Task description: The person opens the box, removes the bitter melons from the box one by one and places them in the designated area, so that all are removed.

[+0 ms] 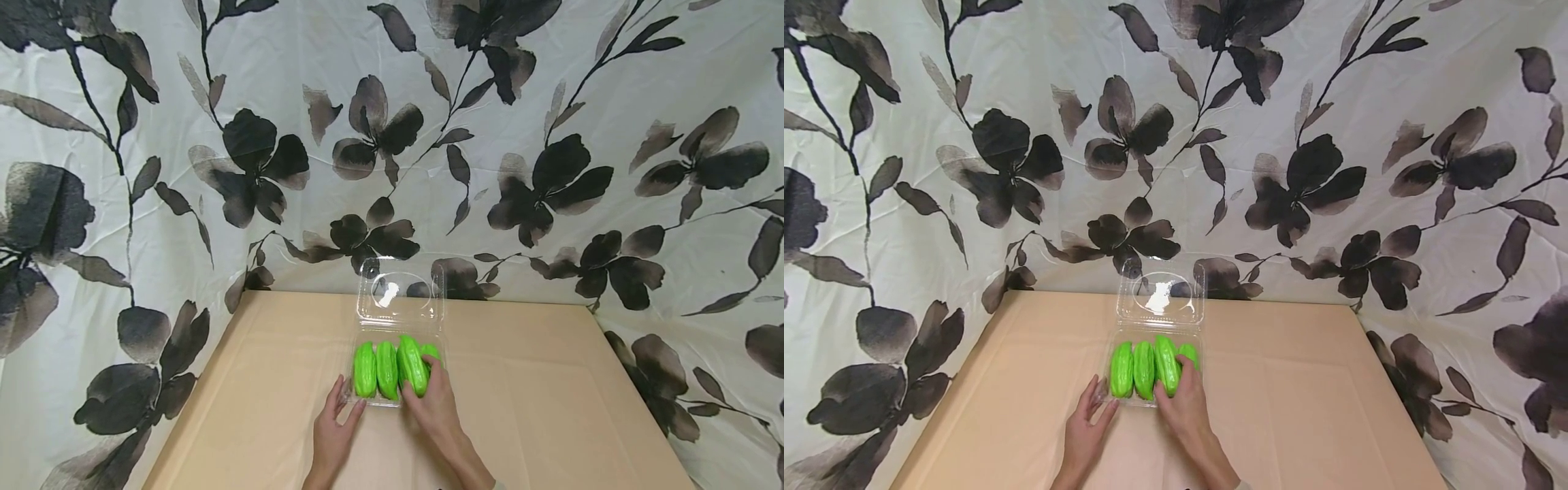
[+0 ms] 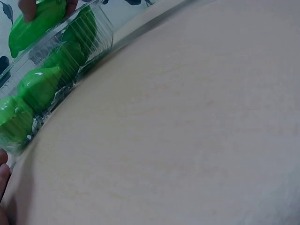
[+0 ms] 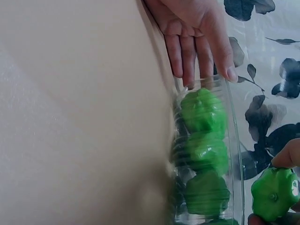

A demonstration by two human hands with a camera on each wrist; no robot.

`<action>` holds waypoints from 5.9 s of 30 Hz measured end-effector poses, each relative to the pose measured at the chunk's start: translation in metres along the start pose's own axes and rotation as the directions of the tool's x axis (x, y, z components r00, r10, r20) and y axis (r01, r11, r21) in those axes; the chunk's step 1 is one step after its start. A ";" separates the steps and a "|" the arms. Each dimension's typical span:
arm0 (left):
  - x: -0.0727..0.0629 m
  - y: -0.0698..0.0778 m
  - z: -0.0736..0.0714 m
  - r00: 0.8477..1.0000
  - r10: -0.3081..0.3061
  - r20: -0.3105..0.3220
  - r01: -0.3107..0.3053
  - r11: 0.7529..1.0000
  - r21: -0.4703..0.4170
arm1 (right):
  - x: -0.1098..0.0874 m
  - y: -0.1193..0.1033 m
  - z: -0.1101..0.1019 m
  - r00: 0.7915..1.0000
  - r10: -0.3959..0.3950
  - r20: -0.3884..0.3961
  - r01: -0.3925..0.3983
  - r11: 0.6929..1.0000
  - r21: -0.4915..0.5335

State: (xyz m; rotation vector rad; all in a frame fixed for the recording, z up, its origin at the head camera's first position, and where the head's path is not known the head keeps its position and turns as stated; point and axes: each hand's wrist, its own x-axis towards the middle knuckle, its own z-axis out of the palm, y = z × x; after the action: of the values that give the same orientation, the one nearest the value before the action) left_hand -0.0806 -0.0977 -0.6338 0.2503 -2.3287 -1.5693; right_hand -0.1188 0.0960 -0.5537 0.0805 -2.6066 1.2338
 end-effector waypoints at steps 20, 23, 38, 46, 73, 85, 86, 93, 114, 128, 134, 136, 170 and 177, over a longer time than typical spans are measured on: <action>0.000 0.003 -0.001 1.000 0.003 -0.013 -0.003 1.000 0.007 | -0.002 0.014 -0.026 0.994 0.053 -0.100 -0.051 0.998 0.022; 0.001 0.003 -0.001 1.000 0.004 -0.011 -0.004 1.000 0.009 | -0.001 0.016 -0.032 0.992 0.069 -0.104 -0.066 0.997 0.039; 0.001 0.004 -0.001 1.000 0.016 -0.006 -0.016 1.000 -0.013 | -0.001 0.040 -0.048 0.966 0.192 -0.171 -0.188 0.981 0.039; 0.001 0.003 -0.002 1.000 0.020 -0.002 -0.020 1.000 0.006 | 0.000 0.054 -0.049 0.951 0.238 -0.197 -0.240 0.971 0.011; 0.003 0.001 -0.001 1.000 0.024 -0.001 -0.024 1.000 -0.016 | 0.005 0.087 -0.034 0.942 0.316 -0.108 -0.325 0.943 -0.071; 0.002 0.002 -0.002 1.000 0.025 -0.002 -0.025 1.000 -0.009 | 0.006 0.094 -0.033 0.941 0.331 -0.070 -0.336 0.938 -0.087; 0.002 0.002 -0.002 1.000 0.024 -0.001 -0.024 1.000 -0.008 | 0.006 0.094 -0.032 0.941 0.331 -0.069 -0.336 0.938 -0.090; 0.003 0.002 -0.002 1.000 0.029 0.004 -0.029 1.000 -0.010 | 0.008 0.096 -0.033 0.943 0.324 -0.069 -0.329 0.941 -0.082; 0.004 0.003 -0.002 0.999 0.032 0.003 -0.032 0.999 -0.006 | 0.009 0.093 -0.033 0.951 0.289 -0.110 -0.299 0.949 -0.095; 0.004 0.001 -0.001 0.999 0.033 0.004 -0.033 0.999 -0.015 | 0.011 0.087 -0.036 0.949 0.294 -0.111 -0.304 0.950 -0.079; 0.004 0.000 0.000 0.999 0.037 -0.006 -0.037 0.999 -0.010 | 0.013 0.084 -0.038 0.947 0.295 -0.125 -0.304 0.951 -0.058; 0.004 -0.001 0.001 0.999 0.038 -0.007 -0.038 0.999 -0.006 | 0.013 0.083 -0.039 0.949 0.286 -0.132 -0.295 0.954 -0.053; 0.005 -0.001 0.001 1.000 0.024 -0.001 -0.025 0.999 -0.022 | 0.010 0.048 -0.032 0.980 0.134 -0.148 -0.142 0.989 -0.044; 0.005 -0.001 0.001 1.000 0.028 0.000 -0.028 0.999 -0.025 | 0.010 0.044 -0.028 0.987 0.049 -0.154 -0.053 0.998 -0.027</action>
State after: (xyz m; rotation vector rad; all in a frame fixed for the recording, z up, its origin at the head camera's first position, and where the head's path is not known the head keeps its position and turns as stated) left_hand -0.0861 -0.0991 -0.6346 0.2103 -2.3011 -1.5846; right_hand -0.1300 0.1459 -0.5676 -0.0844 -2.5080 1.1671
